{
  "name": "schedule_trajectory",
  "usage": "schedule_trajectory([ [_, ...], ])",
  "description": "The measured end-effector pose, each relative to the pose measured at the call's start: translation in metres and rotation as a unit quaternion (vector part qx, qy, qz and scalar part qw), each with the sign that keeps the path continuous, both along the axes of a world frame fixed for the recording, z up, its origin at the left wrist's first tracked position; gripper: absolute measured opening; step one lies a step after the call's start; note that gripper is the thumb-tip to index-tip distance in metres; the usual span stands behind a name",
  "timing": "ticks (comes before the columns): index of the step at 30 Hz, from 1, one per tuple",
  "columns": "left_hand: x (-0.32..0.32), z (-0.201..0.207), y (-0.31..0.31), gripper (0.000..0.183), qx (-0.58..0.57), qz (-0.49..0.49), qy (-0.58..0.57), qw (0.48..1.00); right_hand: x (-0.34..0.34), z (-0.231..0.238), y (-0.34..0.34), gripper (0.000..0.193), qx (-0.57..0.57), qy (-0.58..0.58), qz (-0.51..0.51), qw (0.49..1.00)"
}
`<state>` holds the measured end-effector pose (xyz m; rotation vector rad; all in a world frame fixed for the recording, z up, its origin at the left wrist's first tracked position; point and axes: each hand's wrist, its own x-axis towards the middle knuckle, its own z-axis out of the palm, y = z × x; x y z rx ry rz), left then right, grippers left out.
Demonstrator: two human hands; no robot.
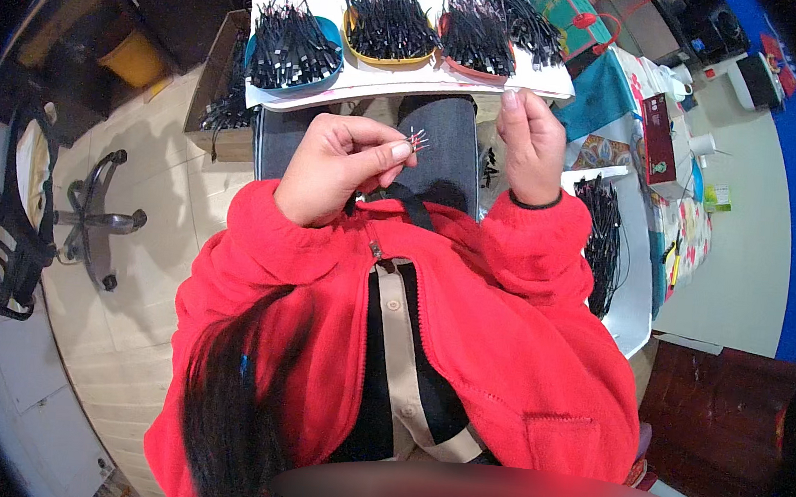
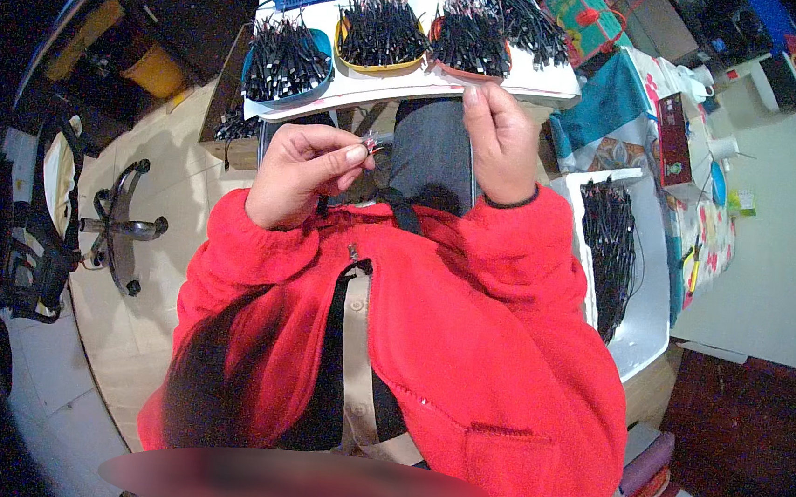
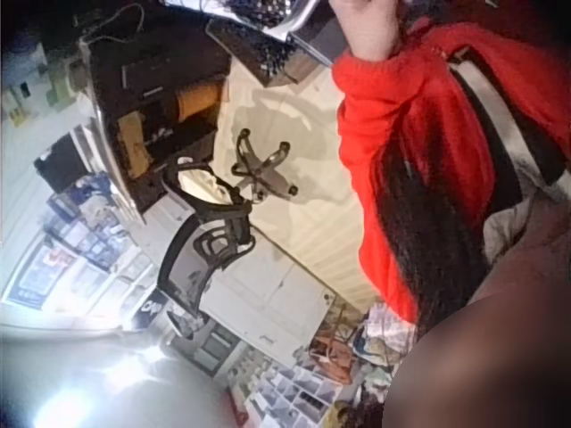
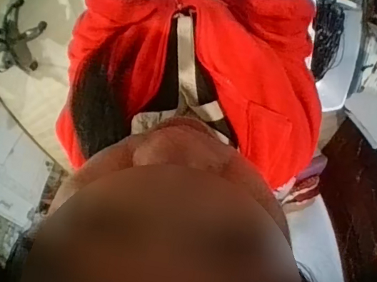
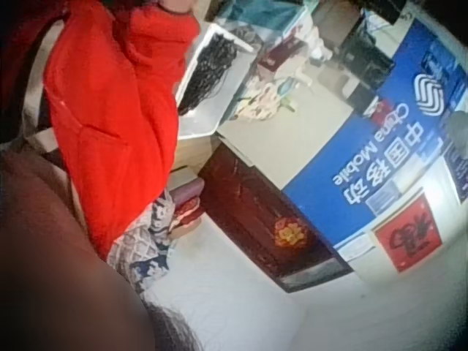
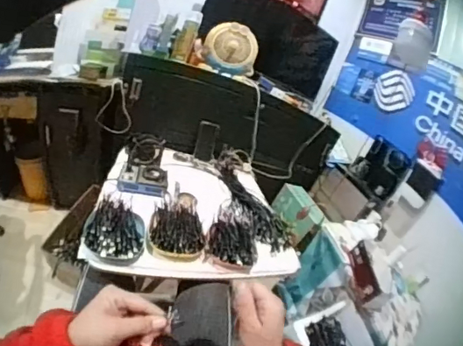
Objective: The person repeatedly picks small black electronic components from trays on a table, manipulates them with both hands, and places them back into the trays. The action is repetitive and focused on handling the components without visible tools.
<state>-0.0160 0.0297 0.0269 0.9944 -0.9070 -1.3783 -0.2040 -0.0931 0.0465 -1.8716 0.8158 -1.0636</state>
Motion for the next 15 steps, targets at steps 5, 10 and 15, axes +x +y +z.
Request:
schedule_trajectory([
  [5,0.004,-0.002,-0.003,0.016,0.002,-0.067,0.037,0.997,-0.01,0.009,0.004,0.03,-0.126,0.113,0.18,0.969],
  [10,0.003,-0.002,-0.003,0.016,-0.001,-0.091,0.059,0.994,0.001,0.017,0.015,0.032,-0.273,0.088,0.201,0.937],
  [15,-0.001,0.002,0.0,0.015,0.012,-0.088,0.048,0.995,0.006,0.014,0.021,0.02,-0.31,0.055,0.189,0.93],
])
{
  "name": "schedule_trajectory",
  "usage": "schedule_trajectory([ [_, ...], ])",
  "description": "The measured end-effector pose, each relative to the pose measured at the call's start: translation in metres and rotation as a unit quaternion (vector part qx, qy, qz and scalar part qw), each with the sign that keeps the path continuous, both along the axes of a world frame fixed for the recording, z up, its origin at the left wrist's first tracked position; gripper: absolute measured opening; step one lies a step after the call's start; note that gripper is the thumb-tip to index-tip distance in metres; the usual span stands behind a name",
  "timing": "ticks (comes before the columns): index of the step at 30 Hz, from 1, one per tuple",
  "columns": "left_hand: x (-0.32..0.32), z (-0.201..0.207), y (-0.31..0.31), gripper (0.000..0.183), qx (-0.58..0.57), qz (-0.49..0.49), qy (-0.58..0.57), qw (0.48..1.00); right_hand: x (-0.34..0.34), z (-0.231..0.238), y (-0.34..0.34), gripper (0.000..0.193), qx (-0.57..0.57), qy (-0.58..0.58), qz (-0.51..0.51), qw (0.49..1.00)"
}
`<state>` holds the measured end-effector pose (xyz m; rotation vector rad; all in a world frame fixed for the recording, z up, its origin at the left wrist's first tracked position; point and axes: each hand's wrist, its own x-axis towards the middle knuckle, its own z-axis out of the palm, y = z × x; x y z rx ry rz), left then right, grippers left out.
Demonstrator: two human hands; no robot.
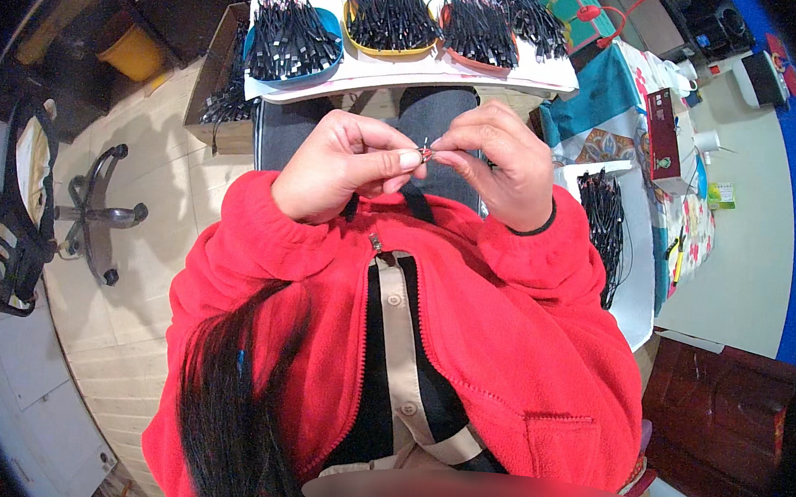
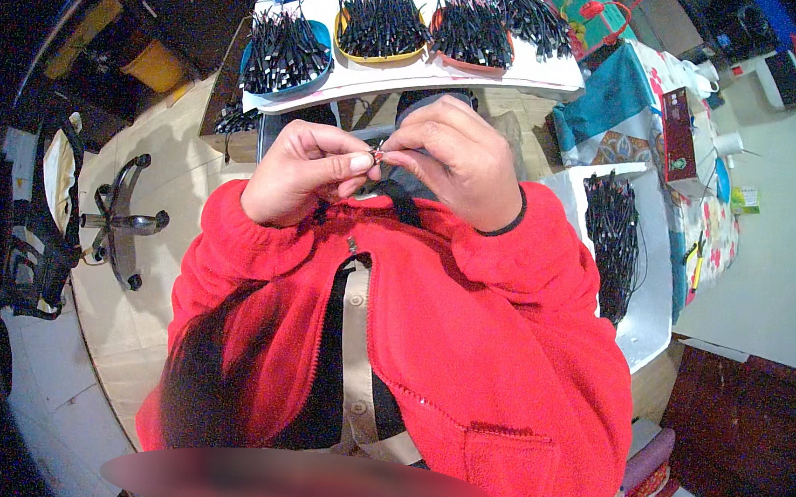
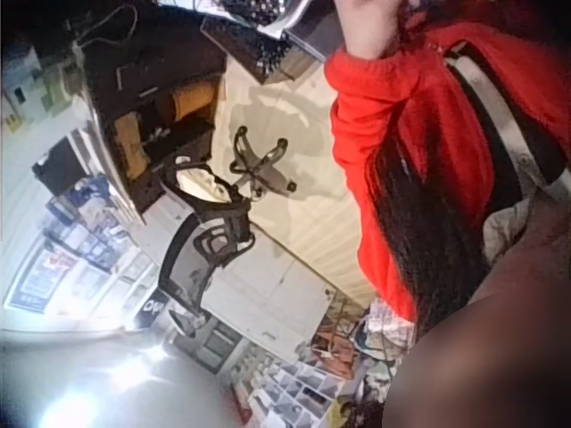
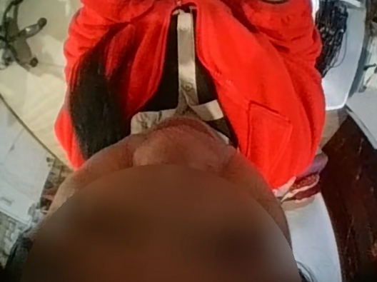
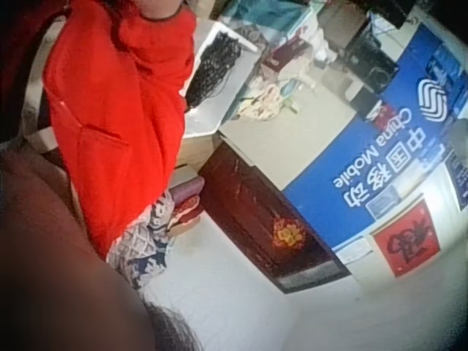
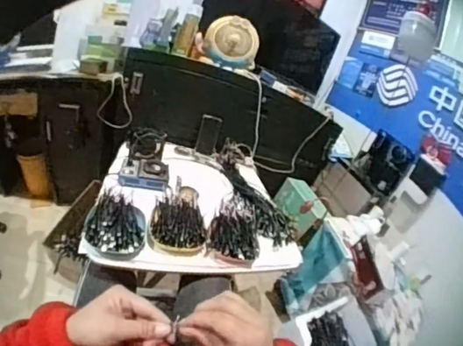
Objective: The person repeatedly picks small black electronic components from trays on a table, manipulates them with both hands, and places them back into the trays. The action is repetitive and focused on handling the components without visible tools.
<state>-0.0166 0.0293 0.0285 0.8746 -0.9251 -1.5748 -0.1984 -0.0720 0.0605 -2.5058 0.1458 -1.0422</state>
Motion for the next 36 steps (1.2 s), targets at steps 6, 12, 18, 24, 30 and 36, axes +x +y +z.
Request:
schedule_trajectory([
  [6,-0.011,0.005,0.006,0.013,-0.065,0.058,-0.103,0.991,-0.005,-0.013,0.01,0.015,0.049,0.006,-0.055,0.997],
  [12,-0.031,-0.014,0.002,0.026,-0.439,0.286,-0.579,0.625,-0.011,-0.036,0.009,0.015,0.746,0.025,0.098,0.658],
  [18,-0.024,-0.012,0.003,0.012,-0.25,0.253,-0.403,0.843,-0.008,-0.029,0.011,0.014,0.353,-0.002,-0.045,0.934],
  [24,-0.024,-0.007,0.004,0.009,-0.115,0.195,-0.259,0.939,-0.002,-0.02,0.009,0.02,-0.081,-0.02,-0.099,0.992],
  [30,-0.033,-0.016,0.004,0.014,-0.386,0.306,-0.495,0.716,-0.005,-0.036,0.017,0.012,0.254,0.048,-0.09,0.962],
  [36,-0.031,-0.017,0.008,0.011,-0.301,0.254,-0.403,0.826,-0.015,-0.029,0.012,0.016,0.518,0.053,0.039,0.853],
])
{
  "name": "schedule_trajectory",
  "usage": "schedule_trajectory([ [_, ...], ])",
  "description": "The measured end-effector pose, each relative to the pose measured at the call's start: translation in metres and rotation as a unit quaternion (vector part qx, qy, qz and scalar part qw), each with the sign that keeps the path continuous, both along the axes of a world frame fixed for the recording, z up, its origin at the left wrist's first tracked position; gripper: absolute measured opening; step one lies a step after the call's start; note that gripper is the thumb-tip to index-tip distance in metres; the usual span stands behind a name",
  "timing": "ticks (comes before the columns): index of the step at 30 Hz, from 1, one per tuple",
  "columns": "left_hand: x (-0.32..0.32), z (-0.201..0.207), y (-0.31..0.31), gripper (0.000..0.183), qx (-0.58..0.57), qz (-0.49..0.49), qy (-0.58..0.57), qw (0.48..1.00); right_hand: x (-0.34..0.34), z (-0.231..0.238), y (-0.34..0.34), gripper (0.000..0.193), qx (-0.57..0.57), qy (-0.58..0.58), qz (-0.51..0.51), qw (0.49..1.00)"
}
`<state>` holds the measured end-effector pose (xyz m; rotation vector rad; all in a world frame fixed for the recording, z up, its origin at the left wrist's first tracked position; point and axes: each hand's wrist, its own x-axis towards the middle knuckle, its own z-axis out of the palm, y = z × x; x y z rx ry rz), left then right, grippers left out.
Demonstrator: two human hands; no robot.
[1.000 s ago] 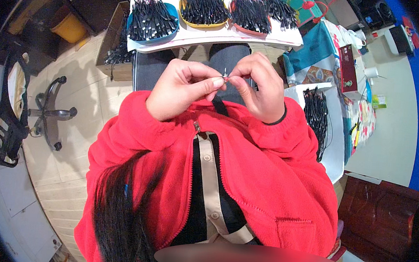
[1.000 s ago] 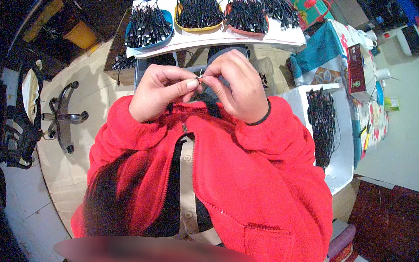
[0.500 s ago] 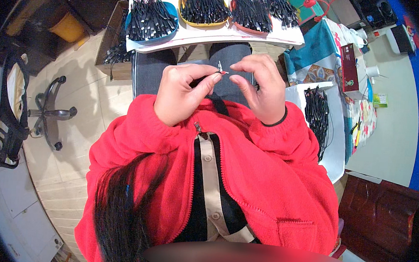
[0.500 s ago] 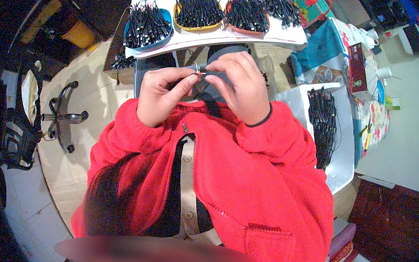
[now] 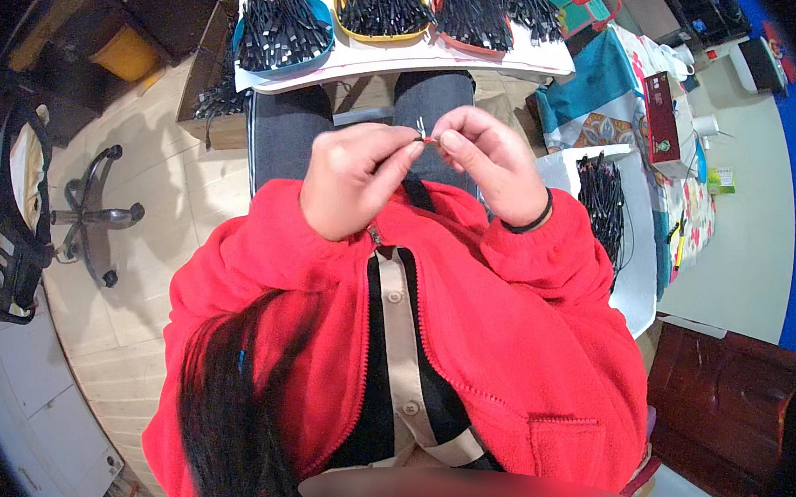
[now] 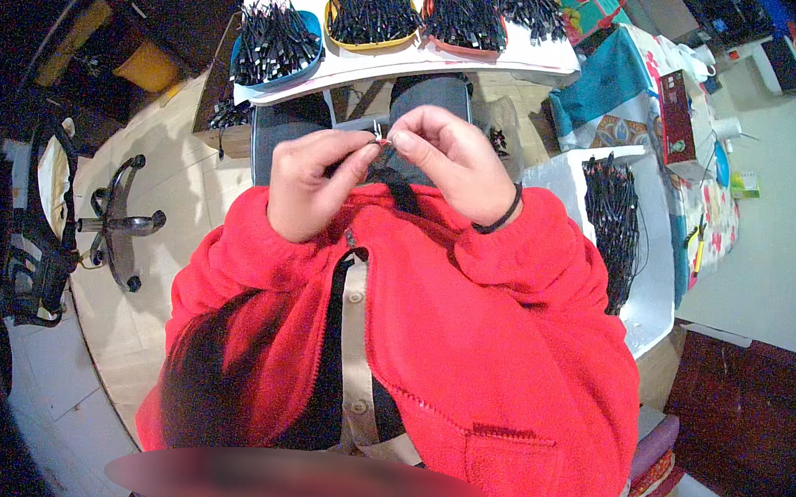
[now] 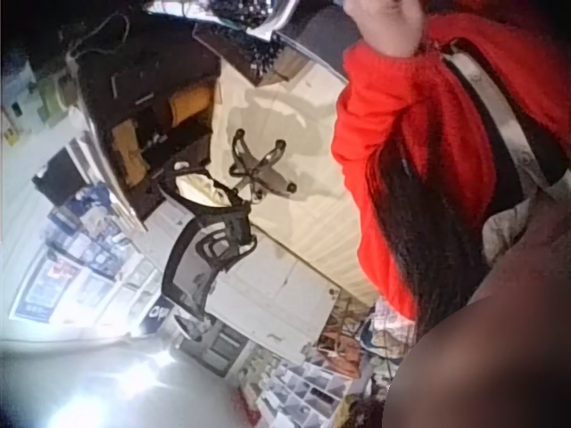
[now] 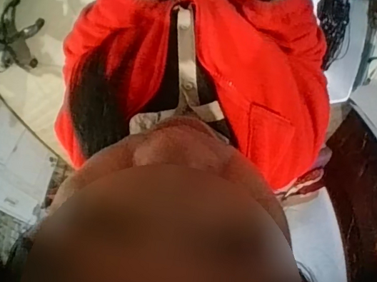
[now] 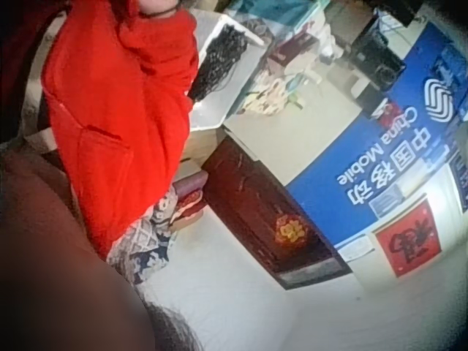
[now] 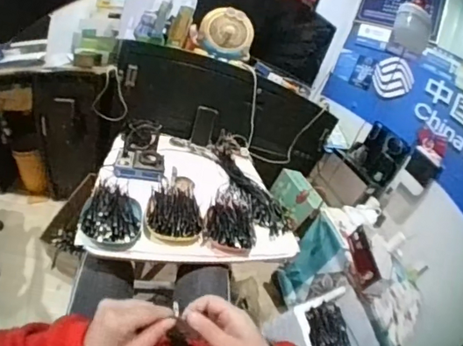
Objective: The person repeatedly picks small black electronic components from trays on a table, manipulates them with both hands, and places them back into the trays. The action is repetitive and focused on handling the components without visible tools.
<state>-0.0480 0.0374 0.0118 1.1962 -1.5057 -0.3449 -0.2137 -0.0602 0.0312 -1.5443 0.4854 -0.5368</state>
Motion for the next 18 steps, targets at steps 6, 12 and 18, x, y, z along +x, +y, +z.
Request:
schedule_trajectory([
  [6,0.008,0.006,0.0,0.013,0.191,-0.146,0.312,0.919,0.004,0.015,-0.008,0.027,-0.58,-0.045,-0.072,0.81],
  [12,0.004,0.006,0.001,0.011,0.08,-0.022,0.063,0.994,0.009,0.007,-0.002,0.019,-0.515,-0.011,-0.091,0.852],
  [18,0.023,-0.001,0.008,0.013,0.195,-0.233,0.316,0.899,-0.002,0.017,-0.001,0.018,-0.334,-0.002,0.019,0.942],
])
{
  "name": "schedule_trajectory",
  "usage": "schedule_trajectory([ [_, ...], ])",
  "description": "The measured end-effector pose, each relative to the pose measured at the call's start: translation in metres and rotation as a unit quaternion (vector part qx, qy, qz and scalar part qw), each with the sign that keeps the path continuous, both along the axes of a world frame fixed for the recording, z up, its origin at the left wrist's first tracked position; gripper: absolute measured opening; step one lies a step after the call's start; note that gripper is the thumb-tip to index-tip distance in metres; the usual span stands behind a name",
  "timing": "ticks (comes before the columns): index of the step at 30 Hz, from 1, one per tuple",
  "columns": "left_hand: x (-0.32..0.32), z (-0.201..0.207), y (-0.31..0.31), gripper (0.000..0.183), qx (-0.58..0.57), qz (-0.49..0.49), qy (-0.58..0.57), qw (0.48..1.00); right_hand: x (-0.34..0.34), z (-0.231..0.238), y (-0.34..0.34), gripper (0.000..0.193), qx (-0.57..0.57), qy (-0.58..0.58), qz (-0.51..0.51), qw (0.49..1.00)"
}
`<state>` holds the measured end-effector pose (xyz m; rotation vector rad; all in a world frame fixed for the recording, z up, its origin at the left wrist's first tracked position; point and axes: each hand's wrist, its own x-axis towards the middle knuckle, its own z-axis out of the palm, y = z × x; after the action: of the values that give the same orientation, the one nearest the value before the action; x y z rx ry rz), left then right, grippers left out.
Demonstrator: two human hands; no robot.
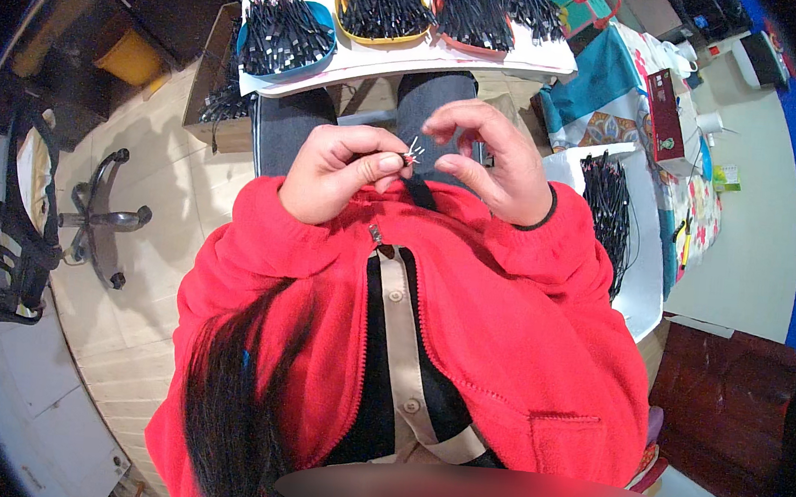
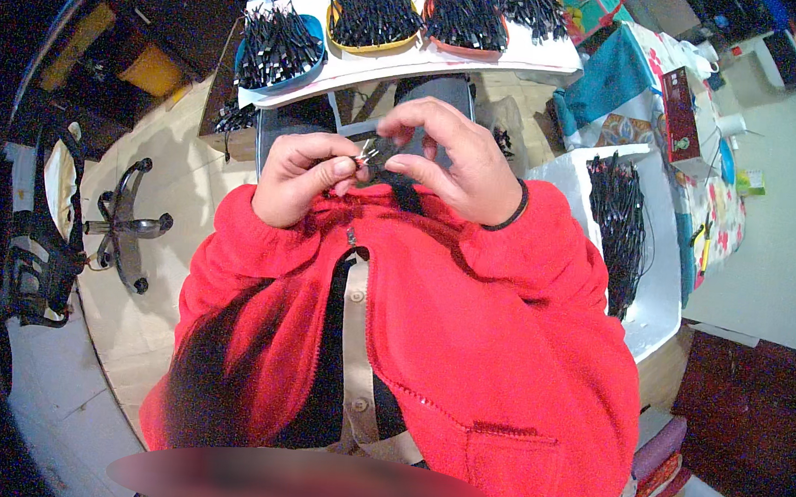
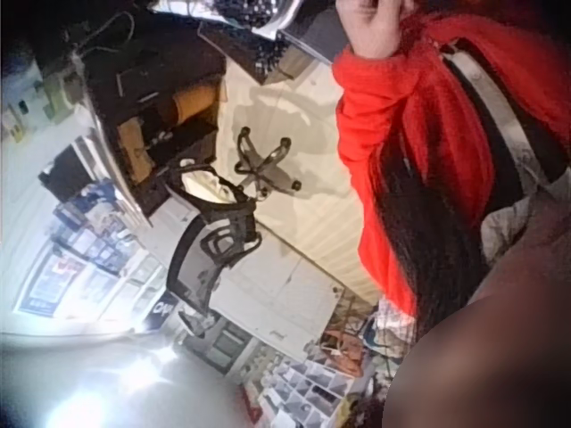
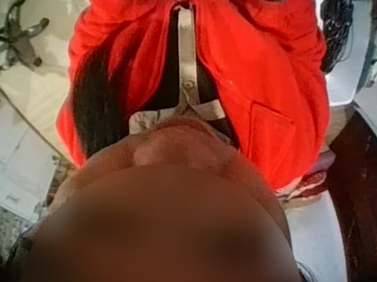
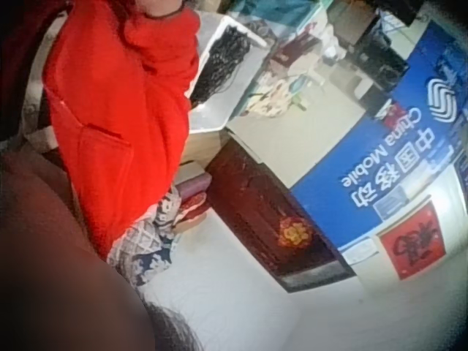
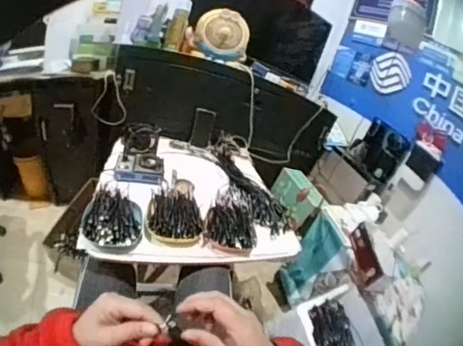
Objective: The person repeatedly picks small black electronic components from trays on a table, manipulates them with both hands, and places them back into the trays. The action is repetitive and focused on handling the components without visible tools.
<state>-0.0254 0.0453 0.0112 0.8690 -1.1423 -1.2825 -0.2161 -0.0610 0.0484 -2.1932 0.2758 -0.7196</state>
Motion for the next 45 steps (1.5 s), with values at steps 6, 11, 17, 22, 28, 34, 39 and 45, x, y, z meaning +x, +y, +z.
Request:
schedule_trajectory([
  [6,0.003,-0.004,-0.002,0.014,-0.006,-0.066,0.034,0.997,0.012,-0.001,0.002,0.021,-0.14,-0.083,0.045,0.986],
  [11,-0.003,-0.007,-0.001,0.013,0.022,-0.035,0.088,0.995,0.008,-0.002,0.006,0.014,-0.186,-0.073,0.013,0.98],
  [17,-0.004,-0.016,-0.005,0.014,0.019,-0.037,0.234,0.971,-0.003,-0.002,-0.01,0.019,-0.259,-0.046,-0.09,0.961],
  [22,-0.004,-0.018,-0.005,0.014,0.066,-0.087,0.366,0.924,0.002,-0.003,-0.011,0.037,-0.266,-0.087,-0.087,0.956],
  [28,-0.007,-0.018,-0.002,0.016,0.085,-0.12,0.403,0.903,0.016,-0.006,-0.003,0.038,-0.311,-0.168,-0.026,0.935],
  [34,-0.012,-0.02,-0.002,0.016,0.084,-0.197,0.44,0.872,0.02,-0.01,0.003,0.021,-0.33,-0.184,-0.065,0.923],
  [39,-0.012,-0.015,0.0,0.013,0.049,-0.112,0.321,0.939,0.019,-0.011,0.014,0.015,-0.188,-0.13,-0.066,0.971],
  [45,0.004,-0.006,0.003,0.009,-0.093,0.068,-0.158,0.981,0.011,-0.013,0.019,0.015,0.461,0.045,0.025,0.886],
])
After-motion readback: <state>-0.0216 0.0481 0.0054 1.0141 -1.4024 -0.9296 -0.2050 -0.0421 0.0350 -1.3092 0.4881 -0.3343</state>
